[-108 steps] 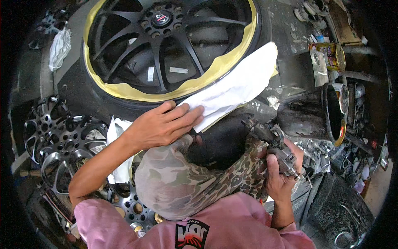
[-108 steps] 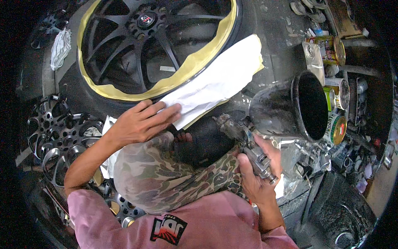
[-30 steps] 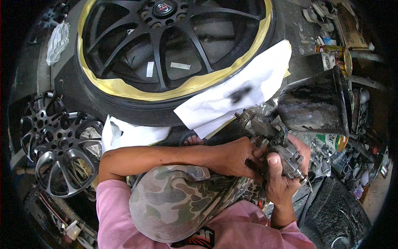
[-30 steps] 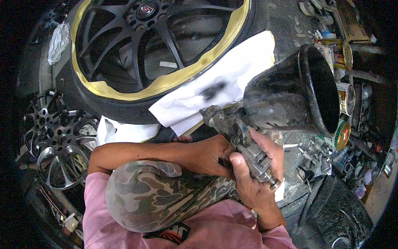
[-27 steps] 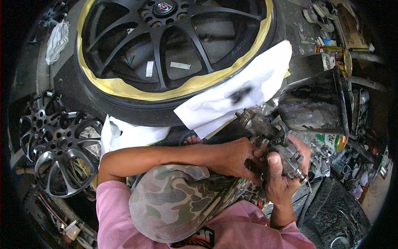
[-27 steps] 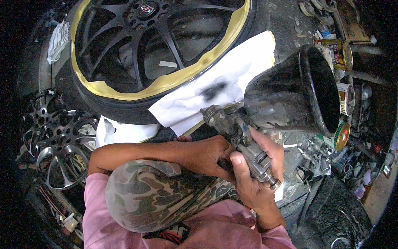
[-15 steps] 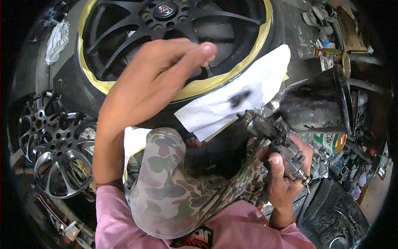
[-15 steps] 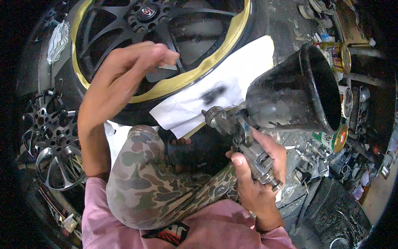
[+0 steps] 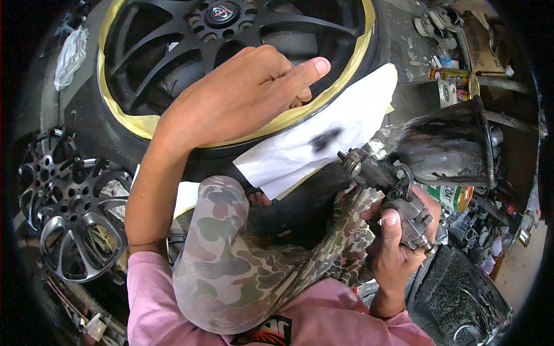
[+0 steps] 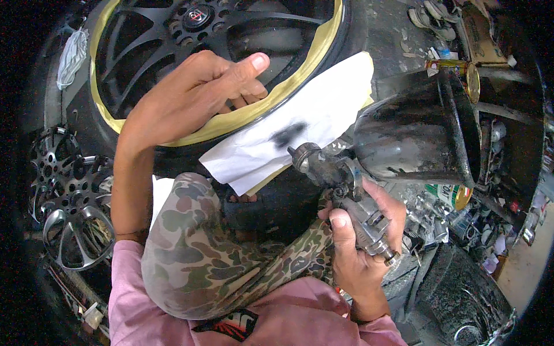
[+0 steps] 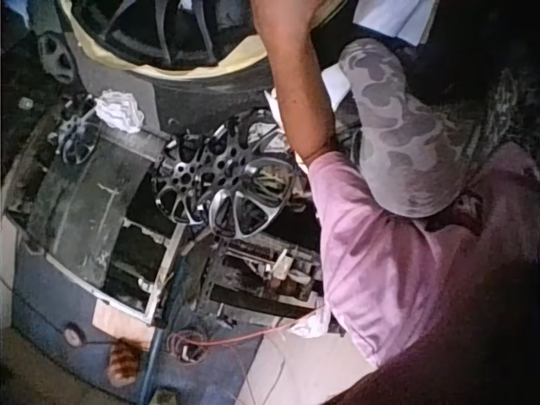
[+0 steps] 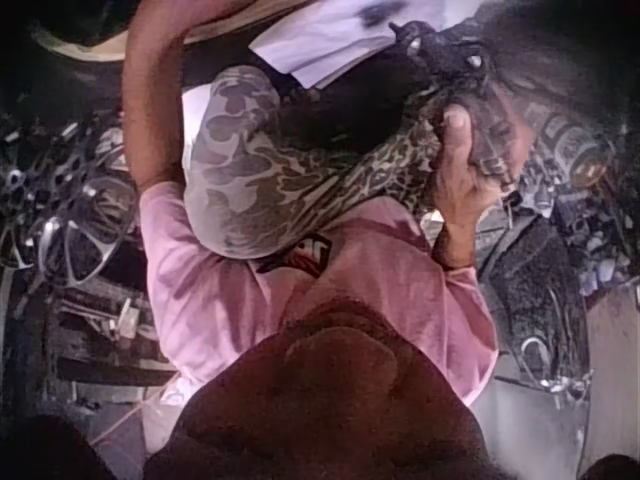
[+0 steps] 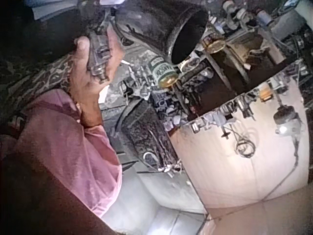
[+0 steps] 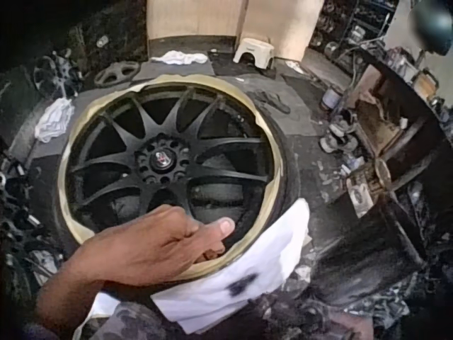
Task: Preparing and spray-painting a car rim in a workshop.
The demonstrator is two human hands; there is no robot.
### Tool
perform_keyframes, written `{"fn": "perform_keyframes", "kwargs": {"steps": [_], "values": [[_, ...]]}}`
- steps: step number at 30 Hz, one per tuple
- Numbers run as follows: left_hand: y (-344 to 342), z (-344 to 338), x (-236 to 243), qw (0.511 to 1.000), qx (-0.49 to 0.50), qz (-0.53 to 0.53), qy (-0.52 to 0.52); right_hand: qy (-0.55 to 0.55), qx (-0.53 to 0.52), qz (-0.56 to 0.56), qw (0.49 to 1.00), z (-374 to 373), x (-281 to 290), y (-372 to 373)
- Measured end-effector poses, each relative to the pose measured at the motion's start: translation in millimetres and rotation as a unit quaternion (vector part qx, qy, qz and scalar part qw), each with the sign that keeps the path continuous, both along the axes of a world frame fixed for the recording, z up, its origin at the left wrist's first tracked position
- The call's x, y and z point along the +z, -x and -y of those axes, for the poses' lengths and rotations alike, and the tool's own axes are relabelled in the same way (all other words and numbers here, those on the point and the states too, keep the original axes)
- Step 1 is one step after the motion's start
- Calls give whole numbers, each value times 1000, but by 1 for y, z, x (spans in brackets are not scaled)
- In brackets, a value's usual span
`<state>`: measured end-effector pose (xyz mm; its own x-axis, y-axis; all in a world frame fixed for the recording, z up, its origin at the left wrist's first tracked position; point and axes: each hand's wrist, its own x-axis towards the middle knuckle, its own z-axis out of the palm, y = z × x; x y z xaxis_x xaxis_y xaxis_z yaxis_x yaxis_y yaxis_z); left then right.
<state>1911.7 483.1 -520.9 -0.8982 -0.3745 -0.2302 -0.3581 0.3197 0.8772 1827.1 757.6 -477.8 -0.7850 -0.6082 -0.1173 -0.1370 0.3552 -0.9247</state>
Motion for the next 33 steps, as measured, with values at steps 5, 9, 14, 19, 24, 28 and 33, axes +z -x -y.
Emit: {"fn": "perform_keyframes", "kwargs": {"steps": [5,9,14,19,24,28,33], "values": [[2,2,0,1000,-13,29,1,34,12,16,999,-4,-2,8],[4,3,-2,999,-12,36,4,21,18,-4,1000,-4,-4,11],[4,2,-3,999,-16,37,2,15,14,16,1000,-2,0,9],[4,0,-4,999,-12,35,13,0,38,20,999,-4,3,6],[4,1,-3,999,-18,35,18,27,69,44,996,-4,0,4],[5,0,-2,999,-17,30,19,14,36,44,998,-1,1,3],[6,0,-2,999,-14,23,20,-33,11,-16,999,4,2,7]]}}
